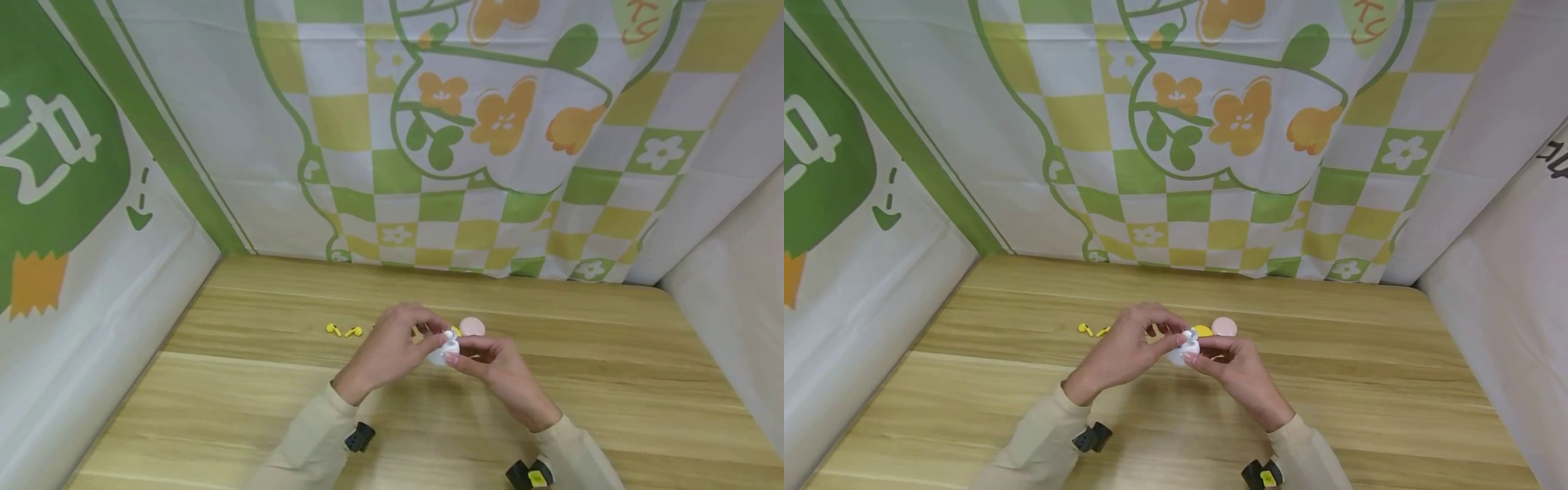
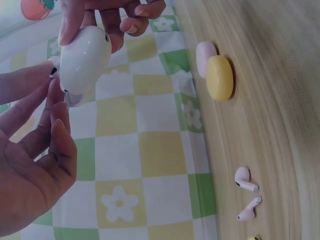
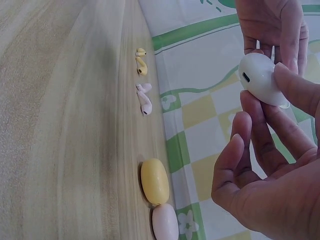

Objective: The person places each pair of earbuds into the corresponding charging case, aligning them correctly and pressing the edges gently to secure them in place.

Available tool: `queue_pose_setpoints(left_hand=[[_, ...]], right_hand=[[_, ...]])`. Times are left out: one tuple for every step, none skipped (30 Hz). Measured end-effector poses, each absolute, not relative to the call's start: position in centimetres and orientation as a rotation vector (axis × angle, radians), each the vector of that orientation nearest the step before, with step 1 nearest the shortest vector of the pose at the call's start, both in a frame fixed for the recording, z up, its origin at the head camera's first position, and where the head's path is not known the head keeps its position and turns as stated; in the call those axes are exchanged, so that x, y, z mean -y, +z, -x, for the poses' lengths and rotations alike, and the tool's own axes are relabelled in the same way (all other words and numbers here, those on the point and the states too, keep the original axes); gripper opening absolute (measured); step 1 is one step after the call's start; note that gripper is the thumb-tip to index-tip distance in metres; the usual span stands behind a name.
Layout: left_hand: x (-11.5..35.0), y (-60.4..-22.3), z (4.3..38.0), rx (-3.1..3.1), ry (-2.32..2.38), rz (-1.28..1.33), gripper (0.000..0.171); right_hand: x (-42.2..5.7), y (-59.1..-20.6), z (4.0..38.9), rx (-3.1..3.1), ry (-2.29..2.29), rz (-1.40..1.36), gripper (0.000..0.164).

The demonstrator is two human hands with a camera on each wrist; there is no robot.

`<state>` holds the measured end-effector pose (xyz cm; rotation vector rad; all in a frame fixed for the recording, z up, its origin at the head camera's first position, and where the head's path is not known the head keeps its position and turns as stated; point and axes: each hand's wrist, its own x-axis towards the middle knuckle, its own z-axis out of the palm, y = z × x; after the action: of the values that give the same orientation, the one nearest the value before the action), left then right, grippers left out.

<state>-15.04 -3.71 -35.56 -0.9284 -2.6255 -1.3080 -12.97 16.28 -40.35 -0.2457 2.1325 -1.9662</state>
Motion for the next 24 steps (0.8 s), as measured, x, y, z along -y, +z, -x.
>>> queue_pose_setpoints(left_hand=[[3.69,-35.59,15.04,2.628,-1.297,0.929,0.011],[3.68,-35.62,15.05,2.630,-1.286,0.929,0.011],[3.65,-35.66,15.08,2.634,-1.276,0.926,0.010],[3.64,-35.68,15.09,2.635,-1.269,0.925,0.010],[3.63,-35.71,15.10,2.636,-1.260,0.923,0.010],[3.63,-35.72,15.10,2.637,-1.256,0.920,0.010],[3.62,-35.72,15.09,2.638,-1.250,0.916,0.010],[3.61,-35.73,15.09,2.639,-1.244,0.913,0.009],[3.59,-35.73,15.09,2.639,-1.237,0.913,0.009],[3.57,-35.75,15.10,2.638,-1.233,0.911,0.008],[3.55,-35.76,15.09,2.638,-1.227,0.908,0.007],[3.53,-35.74,15.07,2.638,-1.224,0.905,0.007],[3.50,-35.74,15.05,2.638,-1.221,0.902,0.006],[3.48,-35.75,15.05,2.638,-1.220,0.901,0.006],[3.46,-35.72,15.03,2.638,-1.222,0.900,0.006],[3.45,-35.70,15.01,2.636,-1.224,0.899,0.006],[3.44,-35.65,14.98,2.636,-1.224,0.898,0.006],[3.43,-35.62,14.96,2.636,-1.224,0.898,0.006],[3.42,-35.61,14.96,2.635,-1.224,0.898,0.006],[3.41,-35.59,14.97,2.634,-1.224,0.897,0.006],[3.41,-35.57,14.98,2.634,-1.224,0.896,0.006],[3.41,-35.59,15.00,2.634,-1.227,0.895,0.006],[3.44,-35.59,15.01,2.633,-1.233,0.896,0.007],[3.47,-35.62,15.05,2.632,-1.246,0.898,0.007]], right_hand=[[-16.29,-40.37,12.98,-2.135,-1.965,0.249,0.034],[-16.29,-40.39,13.00,-2.136,-1.965,0.252,0.034],[-16.28,-40.42,13.01,-2.136,-1.966,0.253,0.034],[-16.28,-40.44,13.02,-2.137,-1.966,0.256,0.034],[-16.28,-40.45,13.03,-2.135,-1.967,0.258,0.034],[-16.26,-40.45,13.04,-2.131,-1.970,0.254,0.034],[-16.26,-40.46,13.04,-2.128,-1.971,0.246,0.034],[-16.25,-40.45,13.04,-2.123,-1.974,0.238,0.034],[-16.24,-40.43,13.04,-2.118,-1.975,0.228,0.034],[-16.24,-40.41,13.03,-2.115,-1.975,0.220,0.034],[-16.24,-40.38,13.03,-2.114,-1.974,0.211,0.034],[-16.25,-40.37,13.03,-2.114,-1.972,0.203,0.034],[-16.26,-40.37,13.03,-2.116,-1.967,0.201,0.034],[-16.26,-40.37,13.04,-2.119,-1.965,0.204,0.034],[-16.26,-40.37,13.05,-2.123,-1.961,0.208,0.034],[-16.26,-40.38,13.06,-2.128,-1.958,0.214,0.034],[-16.25,-40.40,13.07,-2.131,-1.956,0.222,0.034],[-16.24,-40.43,13.08,-2.138,-1.952,0.232,0.033],[-16.22,-40.44,13.07,-2.142,-1.950,0.242,0.033],[-16.20,-40.44,13.07,-2.143,-1.950,0.253,0.033],[-16.19,-40.45,13.07,-2.144,-1.949,0.263,0.032],[-16.18,-40.46,13.07,-2.141,-1.952,0.270,0.032],[-16.18,-40.48,13.07,-2.137,-1.956,0.275,0.032],[-16.17,-40.48,13.07,-2.135,-1.960,0.275,0.032]])
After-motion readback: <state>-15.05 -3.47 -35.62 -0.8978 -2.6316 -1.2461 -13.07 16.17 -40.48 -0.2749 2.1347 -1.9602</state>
